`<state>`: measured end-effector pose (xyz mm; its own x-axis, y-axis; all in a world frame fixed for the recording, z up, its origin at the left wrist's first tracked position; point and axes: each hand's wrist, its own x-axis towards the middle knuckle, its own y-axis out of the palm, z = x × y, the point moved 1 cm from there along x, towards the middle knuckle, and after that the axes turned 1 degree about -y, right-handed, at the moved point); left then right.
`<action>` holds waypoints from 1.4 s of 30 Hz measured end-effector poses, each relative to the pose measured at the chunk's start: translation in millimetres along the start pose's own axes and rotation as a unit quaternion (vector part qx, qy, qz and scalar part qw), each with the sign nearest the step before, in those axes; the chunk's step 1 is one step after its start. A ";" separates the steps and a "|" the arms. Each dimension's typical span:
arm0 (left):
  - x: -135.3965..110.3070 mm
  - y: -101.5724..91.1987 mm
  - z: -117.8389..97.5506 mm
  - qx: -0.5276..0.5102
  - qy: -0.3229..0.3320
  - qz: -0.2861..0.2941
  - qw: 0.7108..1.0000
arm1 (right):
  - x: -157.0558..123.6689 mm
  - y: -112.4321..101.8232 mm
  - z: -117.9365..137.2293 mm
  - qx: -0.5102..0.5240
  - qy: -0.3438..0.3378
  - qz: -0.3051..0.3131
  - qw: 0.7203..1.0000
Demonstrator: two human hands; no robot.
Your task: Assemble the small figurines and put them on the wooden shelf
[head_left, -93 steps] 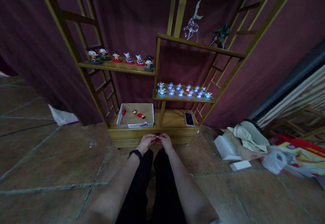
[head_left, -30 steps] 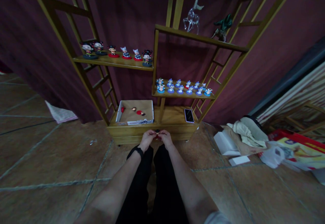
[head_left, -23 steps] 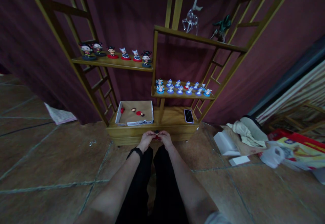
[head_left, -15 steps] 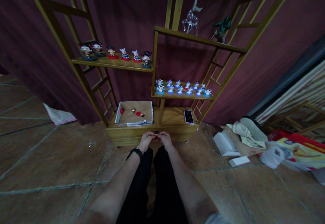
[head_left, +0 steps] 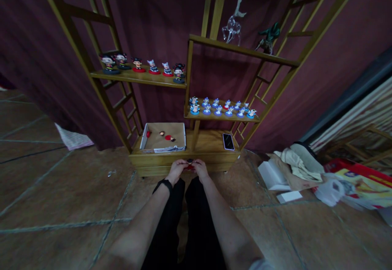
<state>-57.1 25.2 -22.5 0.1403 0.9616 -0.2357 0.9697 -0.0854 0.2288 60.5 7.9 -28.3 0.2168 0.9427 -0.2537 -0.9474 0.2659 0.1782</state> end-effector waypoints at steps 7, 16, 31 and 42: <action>3.2 -0.8 2.9 0.009 0.002 0.001 1.000 | 5.5 -1.4 -7.0 -0.001 -0.008 -0.001 1.000; 3.5 -1.7 3.5 0.010 -0.003 -0.004 1.000 | 4.3 -0.7 -6.0 0.005 0.000 -0.001 1.000; -2.8 2.1 -4.4 0.012 0.017 0.008 1.000 | -2.2 0.4 2.7 0.009 -0.004 0.035 0.999; 0.8 0.3 0.4 0.018 0.017 -0.003 1.000 | 4.6 2.3 -7.5 -0.020 -0.012 0.014 1.000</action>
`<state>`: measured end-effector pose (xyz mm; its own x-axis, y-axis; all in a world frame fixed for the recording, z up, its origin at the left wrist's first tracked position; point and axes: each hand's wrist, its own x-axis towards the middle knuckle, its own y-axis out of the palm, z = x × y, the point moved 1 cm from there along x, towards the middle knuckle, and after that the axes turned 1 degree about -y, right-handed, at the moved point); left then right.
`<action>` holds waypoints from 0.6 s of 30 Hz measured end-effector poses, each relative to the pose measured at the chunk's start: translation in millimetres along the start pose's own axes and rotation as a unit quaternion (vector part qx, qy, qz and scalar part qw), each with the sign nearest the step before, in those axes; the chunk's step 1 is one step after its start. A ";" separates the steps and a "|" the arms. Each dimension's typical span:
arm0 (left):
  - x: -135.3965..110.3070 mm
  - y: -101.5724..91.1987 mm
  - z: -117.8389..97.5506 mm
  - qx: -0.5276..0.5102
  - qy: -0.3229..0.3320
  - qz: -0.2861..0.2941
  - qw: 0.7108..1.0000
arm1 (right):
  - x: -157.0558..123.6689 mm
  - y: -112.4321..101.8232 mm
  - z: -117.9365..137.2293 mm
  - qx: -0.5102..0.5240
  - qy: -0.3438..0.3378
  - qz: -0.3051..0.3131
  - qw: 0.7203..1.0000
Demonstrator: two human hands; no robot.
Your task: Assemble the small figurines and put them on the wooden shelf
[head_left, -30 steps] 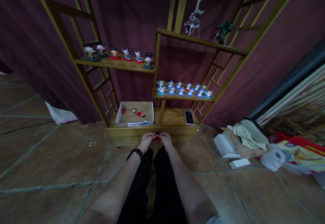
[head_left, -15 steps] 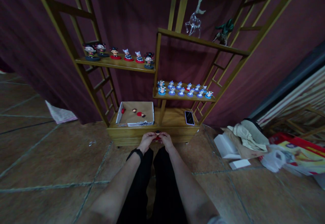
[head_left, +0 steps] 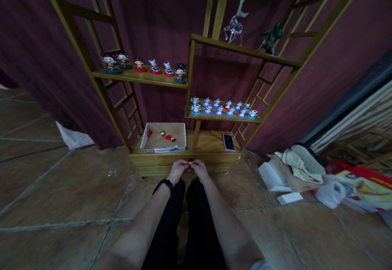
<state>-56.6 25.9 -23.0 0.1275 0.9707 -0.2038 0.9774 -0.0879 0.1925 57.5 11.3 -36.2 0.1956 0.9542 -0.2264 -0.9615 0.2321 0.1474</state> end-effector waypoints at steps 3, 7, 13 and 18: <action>-0.4 0.5 -0.1 0.013 -0.004 -0.007 1.000 | 0.2 0.1 -0.1 -0.011 0.006 -0.014 1.000; -0.5 0.9 -1.5 0.026 -0.016 -0.015 0.999 | -1.9 -1.0 3.3 0.002 0.013 -0.006 1.000; -2.2 1.0 -4.5 0.008 -0.024 -0.011 1.000 | -6.1 -2.7 10.3 0.017 0.020 0.002 1.000; -1.8 0.0 -4.7 0.009 -0.026 -0.013 1.000 | -7.0 -2.4 11.7 0.024 0.025 -0.005 0.999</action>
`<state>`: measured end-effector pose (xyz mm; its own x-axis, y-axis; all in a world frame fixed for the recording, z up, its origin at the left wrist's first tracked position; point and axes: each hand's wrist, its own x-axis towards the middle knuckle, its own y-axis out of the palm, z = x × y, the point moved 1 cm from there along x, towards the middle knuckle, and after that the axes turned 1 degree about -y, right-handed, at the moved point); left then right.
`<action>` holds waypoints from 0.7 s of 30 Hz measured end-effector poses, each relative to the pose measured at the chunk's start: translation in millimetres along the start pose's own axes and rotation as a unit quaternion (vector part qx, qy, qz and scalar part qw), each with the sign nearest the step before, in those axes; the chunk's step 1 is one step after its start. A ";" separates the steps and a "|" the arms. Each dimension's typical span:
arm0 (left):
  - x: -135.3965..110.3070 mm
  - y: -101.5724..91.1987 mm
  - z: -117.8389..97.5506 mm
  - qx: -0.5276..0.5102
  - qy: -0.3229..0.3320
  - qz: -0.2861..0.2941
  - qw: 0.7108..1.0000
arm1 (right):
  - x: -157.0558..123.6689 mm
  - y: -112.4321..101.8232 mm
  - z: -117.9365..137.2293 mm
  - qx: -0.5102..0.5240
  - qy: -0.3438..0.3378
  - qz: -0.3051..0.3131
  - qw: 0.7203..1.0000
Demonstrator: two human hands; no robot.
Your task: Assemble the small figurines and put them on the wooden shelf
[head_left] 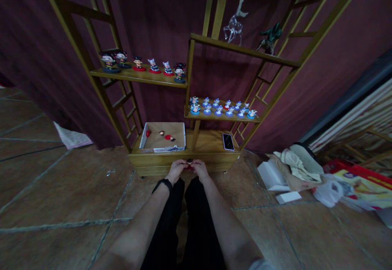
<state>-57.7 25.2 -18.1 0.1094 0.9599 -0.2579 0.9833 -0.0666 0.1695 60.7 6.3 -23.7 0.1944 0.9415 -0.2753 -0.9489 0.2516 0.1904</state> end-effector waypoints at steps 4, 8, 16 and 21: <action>3.2 -0.7 1.9 0.002 -0.006 0.010 1.000 | 0.7 -0.2 -0.5 0.005 0.002 0.000 1.000; 4.6 -1.1 3.8 -0.012 -0.002 0.013 1.000 | 1.6 -0.7 -0.9 0.006 0.001 0.007 1.000; 1.0 0.0 0.2 -0.015 -0.011 0.014 1.000 | 1.7 -0.1 -1.9 0.009 0.005 -0.004 1.000; -0.7 0.3 -0.7 -0.013 -0.008 0.006 1.000 | -0.3 1.0 -0.2 -0.003 0.001 -0.006 1.000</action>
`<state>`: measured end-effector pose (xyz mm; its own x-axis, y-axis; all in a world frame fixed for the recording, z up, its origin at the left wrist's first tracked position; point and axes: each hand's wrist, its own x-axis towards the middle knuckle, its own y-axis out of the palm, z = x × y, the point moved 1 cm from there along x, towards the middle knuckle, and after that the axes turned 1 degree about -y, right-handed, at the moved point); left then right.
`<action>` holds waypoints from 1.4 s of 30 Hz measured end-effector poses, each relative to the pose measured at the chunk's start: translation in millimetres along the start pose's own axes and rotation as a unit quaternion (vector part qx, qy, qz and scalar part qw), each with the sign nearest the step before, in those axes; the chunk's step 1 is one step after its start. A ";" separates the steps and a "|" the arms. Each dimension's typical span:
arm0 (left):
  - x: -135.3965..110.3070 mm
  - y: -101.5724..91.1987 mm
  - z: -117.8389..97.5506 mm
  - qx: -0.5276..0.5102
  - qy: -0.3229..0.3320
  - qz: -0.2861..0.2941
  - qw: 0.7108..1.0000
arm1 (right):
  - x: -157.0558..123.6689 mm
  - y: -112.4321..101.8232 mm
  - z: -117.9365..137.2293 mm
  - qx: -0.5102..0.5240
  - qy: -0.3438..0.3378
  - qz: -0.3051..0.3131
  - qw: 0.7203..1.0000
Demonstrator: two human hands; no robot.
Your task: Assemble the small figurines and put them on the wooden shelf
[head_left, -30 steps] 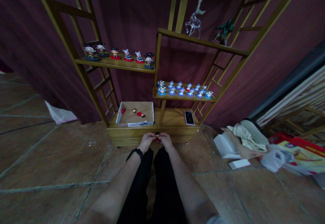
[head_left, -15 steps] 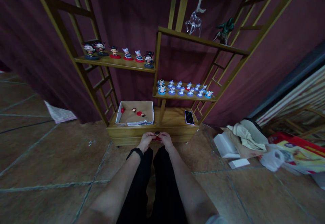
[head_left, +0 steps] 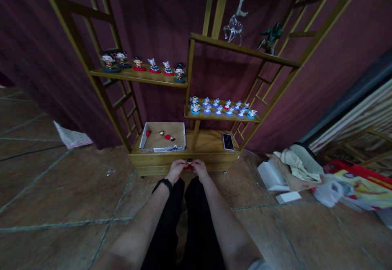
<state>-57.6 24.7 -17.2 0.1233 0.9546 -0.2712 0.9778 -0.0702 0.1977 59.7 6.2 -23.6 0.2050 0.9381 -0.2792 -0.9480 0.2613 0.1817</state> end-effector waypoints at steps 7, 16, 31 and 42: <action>-0.5 -0.3 0.2 -0.013 0.004 0.003 1.000 | -1.3 -0.2 1.3 -0.007 -0.004 0.007 1.000; -0.7 0.0 0.5 -0.005 0.005 0.008 1.000 | -2.7 -0.2 0.0 -0.009 -0.021 0.029 0.999; -2.9 -0.2 -0.3 -0.012 0.018 0.022 1.000 | -5.5 1.1 3.5 -0.010 -0.027 0.036 0.999; -4.9 0.6 -2.1 0.000 0.032 0.027 0.999 | -8.8 0.9 8.3 -0.015 -0.035 0.021 0.999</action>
<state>-58.0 20.6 -13.8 0.1656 0.9657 -0.1998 0.9700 -0.1229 0.2098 59.1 0.1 -13.2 0.1803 0.9618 -0.2060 -0.9629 0.2154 0.1628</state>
